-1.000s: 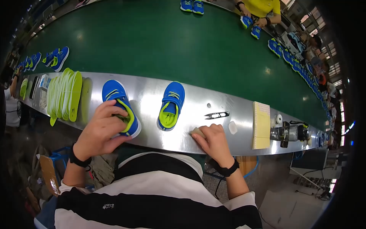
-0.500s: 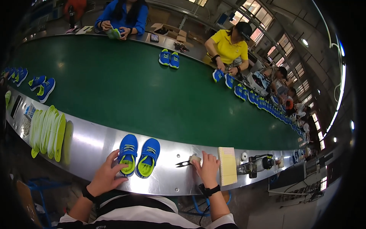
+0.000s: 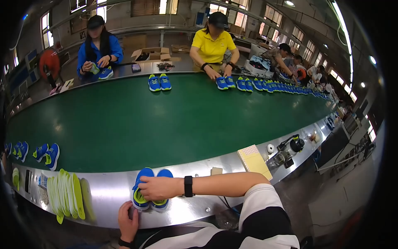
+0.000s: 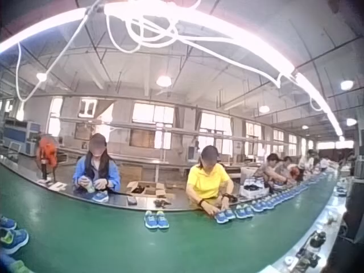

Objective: The recorder is inspecting and cleaning finished blue sneakers on a production line, using a brush and cloth.

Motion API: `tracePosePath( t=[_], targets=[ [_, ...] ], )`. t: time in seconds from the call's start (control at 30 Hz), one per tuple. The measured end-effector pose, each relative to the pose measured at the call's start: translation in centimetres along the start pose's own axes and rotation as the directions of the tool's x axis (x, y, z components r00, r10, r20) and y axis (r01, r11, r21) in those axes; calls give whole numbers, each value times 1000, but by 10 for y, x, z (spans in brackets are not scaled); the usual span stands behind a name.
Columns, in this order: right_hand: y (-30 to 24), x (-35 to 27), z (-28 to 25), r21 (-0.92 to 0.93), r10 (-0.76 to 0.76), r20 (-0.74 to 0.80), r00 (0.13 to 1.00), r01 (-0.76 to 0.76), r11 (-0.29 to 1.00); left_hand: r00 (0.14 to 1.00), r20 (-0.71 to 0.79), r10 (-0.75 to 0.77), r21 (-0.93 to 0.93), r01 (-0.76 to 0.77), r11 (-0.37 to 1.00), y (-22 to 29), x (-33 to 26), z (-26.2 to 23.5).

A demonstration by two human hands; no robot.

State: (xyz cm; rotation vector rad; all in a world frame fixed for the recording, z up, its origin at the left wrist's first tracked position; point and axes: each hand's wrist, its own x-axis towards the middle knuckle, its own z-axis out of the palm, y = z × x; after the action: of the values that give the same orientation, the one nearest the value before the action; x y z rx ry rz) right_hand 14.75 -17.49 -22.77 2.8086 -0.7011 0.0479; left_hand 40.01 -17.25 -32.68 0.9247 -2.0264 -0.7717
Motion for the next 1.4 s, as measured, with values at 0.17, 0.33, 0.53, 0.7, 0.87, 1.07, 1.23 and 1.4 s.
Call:
tracePosePath(
  t=[0.17,0.33,0.53,0.7,0.87,1.07,1.23,1.4],
  targets=[
    [-21,-33,-43,229,515,-68,855,-489,842,1000,-13,-19,25,19,999,8,2,-10],
    [16,-70,-49,531,947,-150,283,-785,319,1000,-14,12,68,-11,998,7,6,-21],
    [266,-200,-96,-111,908,-415,-54,-988,-110,999,5,44,43,-44,998,14,7,-8],
    [314,-166,-148,390,865,-464,-191,-921,5,1000,-31,4,44,-3,999,12,2,-7],
    [209,-73,-97,842,923,-294,248,-389,373,998,-47,48,74,-44,996,-2,-2,-6],
    [60,-2,-7,999,871,41,490,0,-47,996,-6,90,130,-88,988,-2,0,-7],
    [46,27,61,912,902,244,355,234,-338,995,-10,101,177,-98,979,4,1,2],
    [37,34,121,861,910,229,346,363,-355,995,-45,92,234,-79,969,6,0,4]
  ],
)
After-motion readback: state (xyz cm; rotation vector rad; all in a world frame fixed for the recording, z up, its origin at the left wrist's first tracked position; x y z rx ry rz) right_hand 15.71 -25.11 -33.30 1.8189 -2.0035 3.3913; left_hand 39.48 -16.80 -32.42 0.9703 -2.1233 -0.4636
